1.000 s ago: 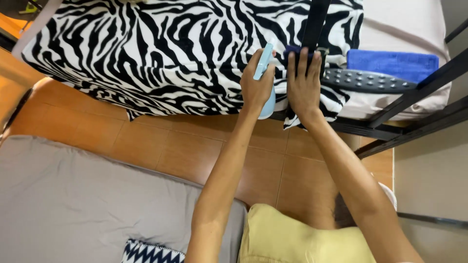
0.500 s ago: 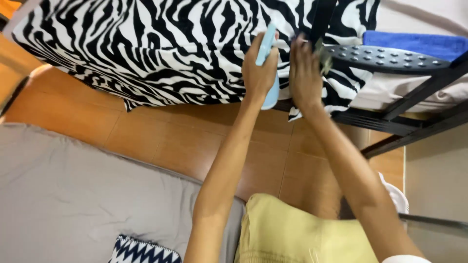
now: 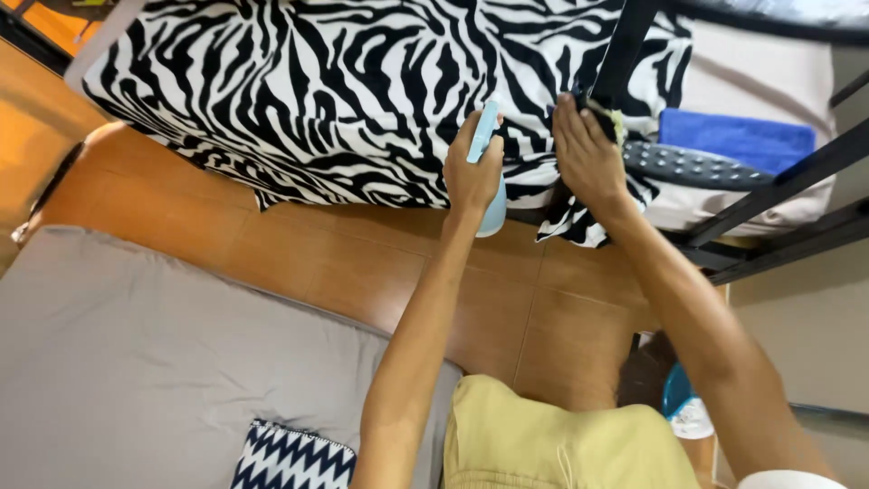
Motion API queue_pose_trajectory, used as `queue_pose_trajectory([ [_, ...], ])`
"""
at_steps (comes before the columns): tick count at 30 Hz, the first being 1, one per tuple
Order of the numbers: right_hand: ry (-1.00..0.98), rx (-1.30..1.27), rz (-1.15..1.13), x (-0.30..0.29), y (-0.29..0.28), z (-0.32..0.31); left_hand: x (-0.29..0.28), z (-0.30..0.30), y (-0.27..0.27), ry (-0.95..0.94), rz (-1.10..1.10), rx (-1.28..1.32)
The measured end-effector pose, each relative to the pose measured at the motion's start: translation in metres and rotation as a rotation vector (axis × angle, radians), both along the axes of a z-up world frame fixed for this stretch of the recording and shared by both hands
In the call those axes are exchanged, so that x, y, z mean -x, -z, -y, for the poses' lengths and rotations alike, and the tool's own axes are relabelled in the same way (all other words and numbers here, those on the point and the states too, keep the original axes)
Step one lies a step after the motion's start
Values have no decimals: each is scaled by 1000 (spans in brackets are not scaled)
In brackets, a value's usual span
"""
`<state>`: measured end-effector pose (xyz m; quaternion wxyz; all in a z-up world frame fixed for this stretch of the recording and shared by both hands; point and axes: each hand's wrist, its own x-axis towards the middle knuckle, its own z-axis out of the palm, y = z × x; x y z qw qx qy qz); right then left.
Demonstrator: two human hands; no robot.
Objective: Fold a cloth and use a spray bottle and rag to clean the frame of a bunk bed.
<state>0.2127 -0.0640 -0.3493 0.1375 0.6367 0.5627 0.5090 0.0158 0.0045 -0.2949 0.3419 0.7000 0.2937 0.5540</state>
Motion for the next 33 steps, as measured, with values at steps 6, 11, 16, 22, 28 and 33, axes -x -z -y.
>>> queue_pose_trajectory([
  [6, -77, -6, 125, -19, -156, -8, -9, -6, -94, 64, -106, 361],
  [11, -19, -179, 66, -24, -249, -1, -1, -1, -179, 138, -41, 316],
  [16, 75, -31, -12, 1, -264, 4, 4, 1, -222, 195, -26, 393],
  [22, 136, 212, 210, 29, -311, 17, 10, 0, -273, 233, -16, 426],
  [28, 90, 29, 181, -4, -385, 12, 7, 5, -304, 227, -52, 390],
  [33, -77, 19, 128, -16, -416, 15, -9, 14, -315, 187, -4, 405],
])
